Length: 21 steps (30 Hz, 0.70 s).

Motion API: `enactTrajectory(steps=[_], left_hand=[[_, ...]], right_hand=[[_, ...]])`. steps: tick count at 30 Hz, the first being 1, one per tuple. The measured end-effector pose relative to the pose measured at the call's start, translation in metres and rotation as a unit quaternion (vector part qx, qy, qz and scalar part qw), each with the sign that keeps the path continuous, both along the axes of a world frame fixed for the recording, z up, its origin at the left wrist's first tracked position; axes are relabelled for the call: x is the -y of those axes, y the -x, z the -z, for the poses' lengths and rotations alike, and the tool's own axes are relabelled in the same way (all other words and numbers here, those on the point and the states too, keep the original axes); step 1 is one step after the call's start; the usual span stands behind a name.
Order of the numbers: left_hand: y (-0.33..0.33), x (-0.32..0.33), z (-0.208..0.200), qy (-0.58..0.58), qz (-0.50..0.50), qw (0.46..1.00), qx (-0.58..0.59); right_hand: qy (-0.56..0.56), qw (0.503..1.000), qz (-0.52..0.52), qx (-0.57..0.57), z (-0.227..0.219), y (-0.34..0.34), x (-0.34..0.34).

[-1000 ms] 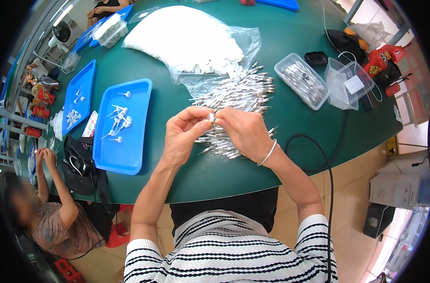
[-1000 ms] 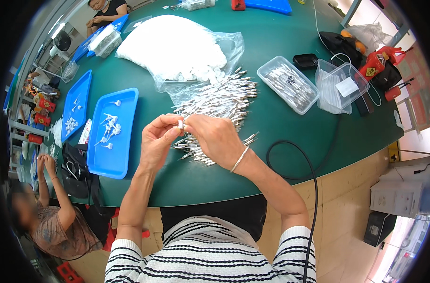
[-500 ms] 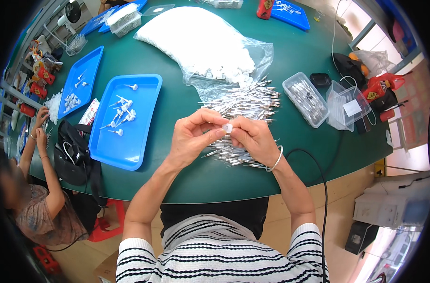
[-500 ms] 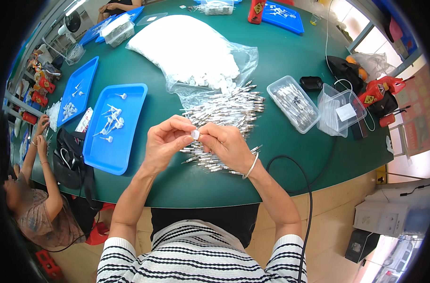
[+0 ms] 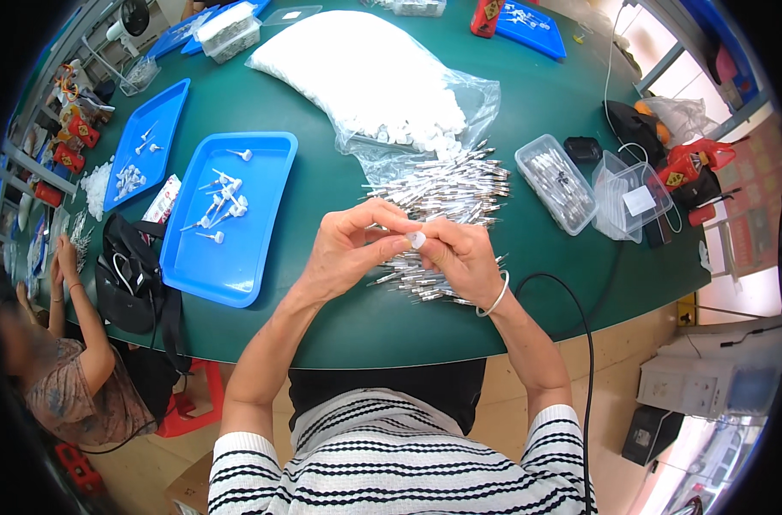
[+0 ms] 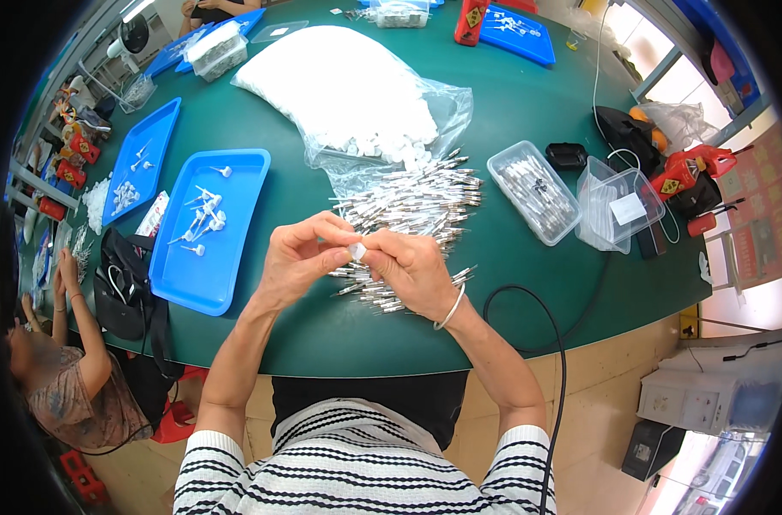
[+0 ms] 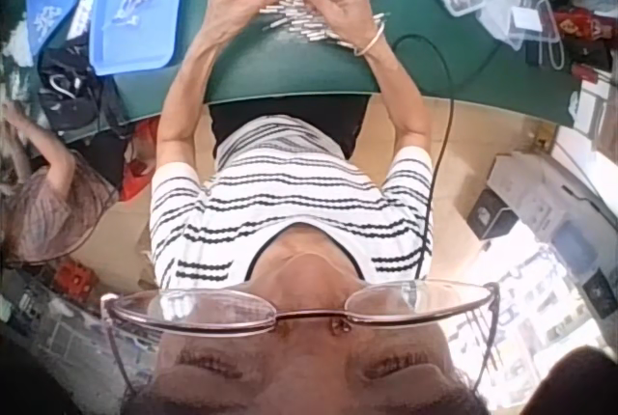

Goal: The person sits at a green workbench and repeatedly picks up small white plastic caps and silver metal rods. They insert the rods into the caps by hand, creating assembled units. The person places the finished assemblies into a blue plastic tray on the table. The process is repetitive and involves handling small parts one by one.

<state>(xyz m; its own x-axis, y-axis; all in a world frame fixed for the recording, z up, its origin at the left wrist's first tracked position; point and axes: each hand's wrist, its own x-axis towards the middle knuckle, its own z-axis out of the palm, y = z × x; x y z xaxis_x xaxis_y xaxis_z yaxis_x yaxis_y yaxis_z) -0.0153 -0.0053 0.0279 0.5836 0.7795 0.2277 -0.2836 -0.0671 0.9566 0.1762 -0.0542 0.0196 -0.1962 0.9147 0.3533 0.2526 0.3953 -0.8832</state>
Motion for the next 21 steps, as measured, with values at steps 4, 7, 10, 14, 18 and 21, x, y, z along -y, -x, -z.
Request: enactTrajectory(steps=[4, 7, 10, 14, 18, 21], left_hand=[[-0.002, 0.000, 0.005, -0.038, -0.035, 0.999, -0.002], [-0.006, 0.000, 0.002, -0.071, -0.081, 0.994, -0.022], [-0.010, 0.007, 0.003, -0.101, -0.160, 0.981, -0.041], [-0.010, 0.011, 0.006, -0.188, -0.224, 0.953, -0.085], [-0.011, 0.012, 0.007, -0.191, -0.227, 0.950, -0.099], [-0.011, 0.012, 0.008, -0.191, -0.226, 0.948, -0.117]], right_hand=[[0.037, 0.999, 0.025, -0.022, 0.004, 0.003, -0.002], [0.012, 0.997, 0.068, -0.017, 0.006, 0.005, -0.004], [-0.053, 0.992, 0.111, -0.010, 0.014, 0.006, -0.007], [-0.070, 0.991, 0.111, -0.018, 0.015, 0.007, -0.008], [-0.079, 0.990, 0.114, 0.003, 0.013, 0.009, -0.007], [-0.086, 0.989, 0.116, 0.010, 0.012, 0.010, -0.005]])
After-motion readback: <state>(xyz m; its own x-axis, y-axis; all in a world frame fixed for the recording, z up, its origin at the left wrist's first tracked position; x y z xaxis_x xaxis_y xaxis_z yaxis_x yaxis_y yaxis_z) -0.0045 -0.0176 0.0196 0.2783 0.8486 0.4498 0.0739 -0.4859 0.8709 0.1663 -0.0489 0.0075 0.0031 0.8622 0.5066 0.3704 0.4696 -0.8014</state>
